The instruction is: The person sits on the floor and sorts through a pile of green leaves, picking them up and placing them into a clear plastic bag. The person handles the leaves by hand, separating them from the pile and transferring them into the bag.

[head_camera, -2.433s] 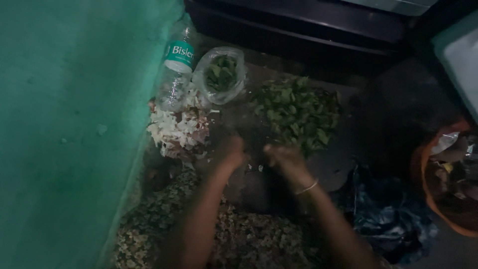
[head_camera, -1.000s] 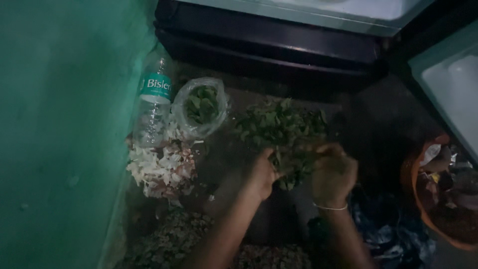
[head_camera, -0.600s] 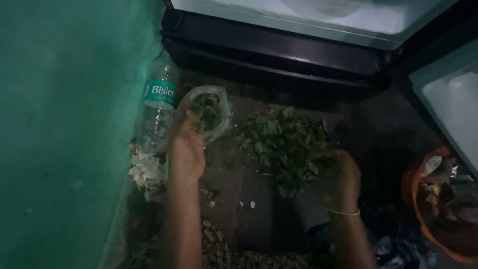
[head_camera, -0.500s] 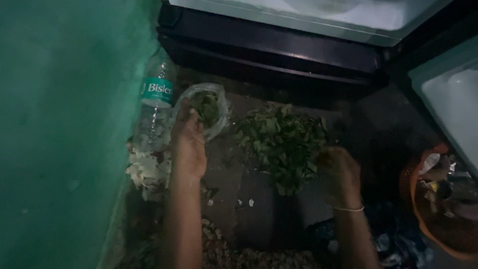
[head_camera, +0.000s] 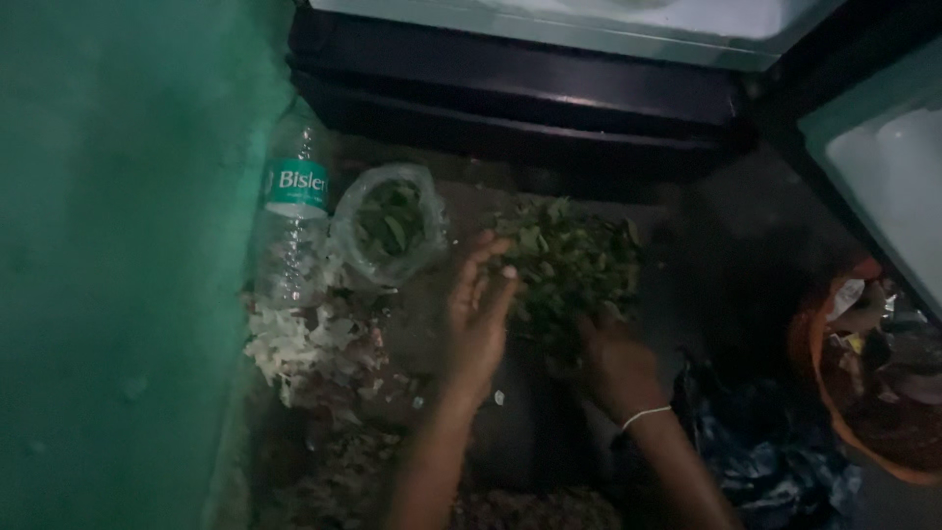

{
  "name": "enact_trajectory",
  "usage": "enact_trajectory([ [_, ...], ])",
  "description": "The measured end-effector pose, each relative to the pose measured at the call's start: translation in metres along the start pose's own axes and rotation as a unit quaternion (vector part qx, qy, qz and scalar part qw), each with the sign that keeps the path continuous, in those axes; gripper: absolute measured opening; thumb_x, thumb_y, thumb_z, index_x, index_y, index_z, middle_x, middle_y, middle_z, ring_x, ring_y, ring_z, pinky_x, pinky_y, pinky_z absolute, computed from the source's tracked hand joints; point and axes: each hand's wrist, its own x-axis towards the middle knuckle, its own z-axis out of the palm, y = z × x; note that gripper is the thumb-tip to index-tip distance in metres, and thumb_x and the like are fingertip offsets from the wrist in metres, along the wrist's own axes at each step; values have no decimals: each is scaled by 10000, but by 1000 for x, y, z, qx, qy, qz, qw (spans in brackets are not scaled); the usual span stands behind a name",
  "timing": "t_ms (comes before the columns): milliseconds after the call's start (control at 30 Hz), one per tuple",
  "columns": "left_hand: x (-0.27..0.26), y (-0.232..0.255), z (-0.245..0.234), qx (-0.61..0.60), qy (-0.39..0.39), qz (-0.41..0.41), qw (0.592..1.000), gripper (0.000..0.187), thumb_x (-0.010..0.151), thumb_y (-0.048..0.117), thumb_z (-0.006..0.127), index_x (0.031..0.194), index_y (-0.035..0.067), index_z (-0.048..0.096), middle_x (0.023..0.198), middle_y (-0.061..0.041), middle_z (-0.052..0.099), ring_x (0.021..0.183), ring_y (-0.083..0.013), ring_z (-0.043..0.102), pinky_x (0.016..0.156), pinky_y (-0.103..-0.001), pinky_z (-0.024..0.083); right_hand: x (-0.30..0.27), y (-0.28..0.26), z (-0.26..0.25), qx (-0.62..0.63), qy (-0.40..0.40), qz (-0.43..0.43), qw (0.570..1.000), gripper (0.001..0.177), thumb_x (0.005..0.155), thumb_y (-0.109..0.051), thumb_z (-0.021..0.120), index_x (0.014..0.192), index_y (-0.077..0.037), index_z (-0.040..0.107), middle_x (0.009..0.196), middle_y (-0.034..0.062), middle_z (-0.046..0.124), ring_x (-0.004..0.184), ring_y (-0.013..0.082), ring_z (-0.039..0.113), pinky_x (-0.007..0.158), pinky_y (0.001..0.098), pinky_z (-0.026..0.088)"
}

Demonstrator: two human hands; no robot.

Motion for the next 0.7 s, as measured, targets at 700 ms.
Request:
enact_trajectory([
  [700,0,-17,14,13,-42,-249,968,391,970,366,654,1292,151,709,1349,-5,683,1281,-138,598,1058,-356,450,16,19,-10,558,-3,169,813,309,789,-24,801,1092,5,745,1011,126,791,846,220,779,717,354,654],
])
